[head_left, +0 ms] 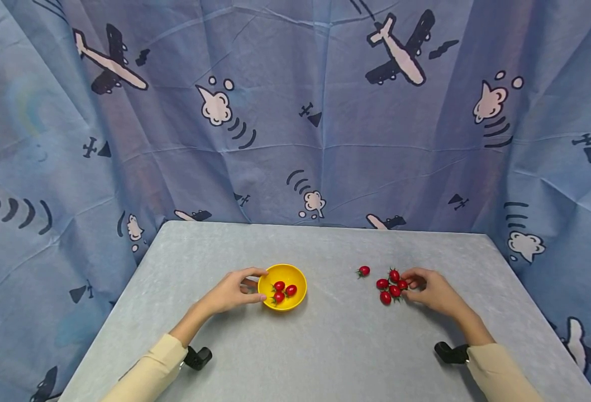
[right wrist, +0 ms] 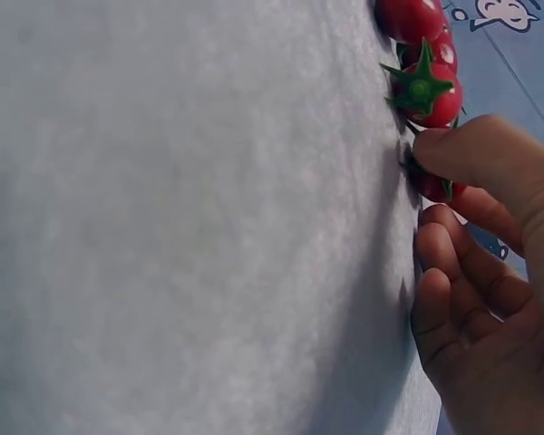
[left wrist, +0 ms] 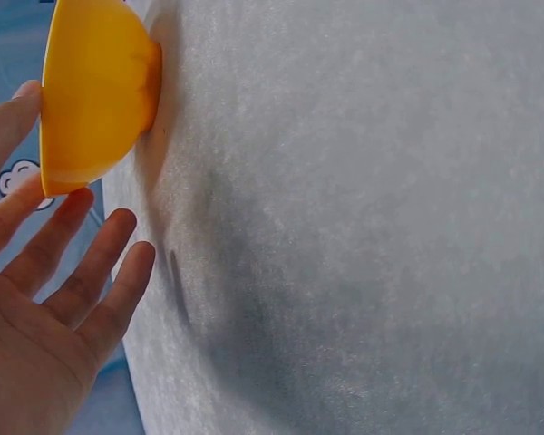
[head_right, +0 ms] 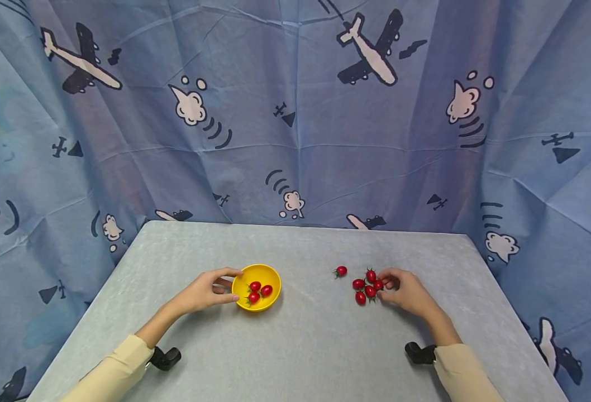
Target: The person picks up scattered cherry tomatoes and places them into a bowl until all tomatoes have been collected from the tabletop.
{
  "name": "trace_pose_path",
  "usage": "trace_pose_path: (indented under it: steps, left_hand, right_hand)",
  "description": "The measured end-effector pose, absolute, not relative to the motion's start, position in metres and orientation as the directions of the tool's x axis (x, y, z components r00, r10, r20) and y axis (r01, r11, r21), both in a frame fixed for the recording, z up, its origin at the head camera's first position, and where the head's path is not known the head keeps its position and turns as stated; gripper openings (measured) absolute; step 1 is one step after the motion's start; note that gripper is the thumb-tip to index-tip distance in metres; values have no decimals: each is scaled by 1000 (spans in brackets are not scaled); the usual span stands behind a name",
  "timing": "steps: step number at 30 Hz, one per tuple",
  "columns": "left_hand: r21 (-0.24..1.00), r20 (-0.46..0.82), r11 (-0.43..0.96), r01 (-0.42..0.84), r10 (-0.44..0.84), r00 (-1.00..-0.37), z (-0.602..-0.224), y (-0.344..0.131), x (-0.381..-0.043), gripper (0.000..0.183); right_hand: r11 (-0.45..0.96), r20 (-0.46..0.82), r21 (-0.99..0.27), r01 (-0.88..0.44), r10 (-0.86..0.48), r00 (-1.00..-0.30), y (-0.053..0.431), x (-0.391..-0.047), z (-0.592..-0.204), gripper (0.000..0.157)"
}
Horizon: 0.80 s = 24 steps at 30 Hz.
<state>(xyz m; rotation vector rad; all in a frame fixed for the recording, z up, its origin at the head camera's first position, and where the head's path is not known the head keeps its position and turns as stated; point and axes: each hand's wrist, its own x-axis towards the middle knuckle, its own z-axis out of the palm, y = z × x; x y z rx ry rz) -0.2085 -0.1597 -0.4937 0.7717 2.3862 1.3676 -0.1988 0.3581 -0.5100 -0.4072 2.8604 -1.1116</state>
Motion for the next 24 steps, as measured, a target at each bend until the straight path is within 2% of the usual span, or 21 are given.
trace_pose_path:
  steps: [11,18,24]
  left_hand:
    - [861,26,400,313,582,-813,-496,-160,-210,56]
    - [867,33,387,313,582,-812,-496,-160,-210,56]
    - [865,36,387,318,587,-809,-497,-160,-210,56]
  right_hand:
    - [713,51,-668,-212,-240,-969,360,-203,-510,32]
    - [728,57,-662,-175,-184,-981,367,-204,-494,32]
    - [732,105,-644,-222,-203,-974,362,-210,-478,33]
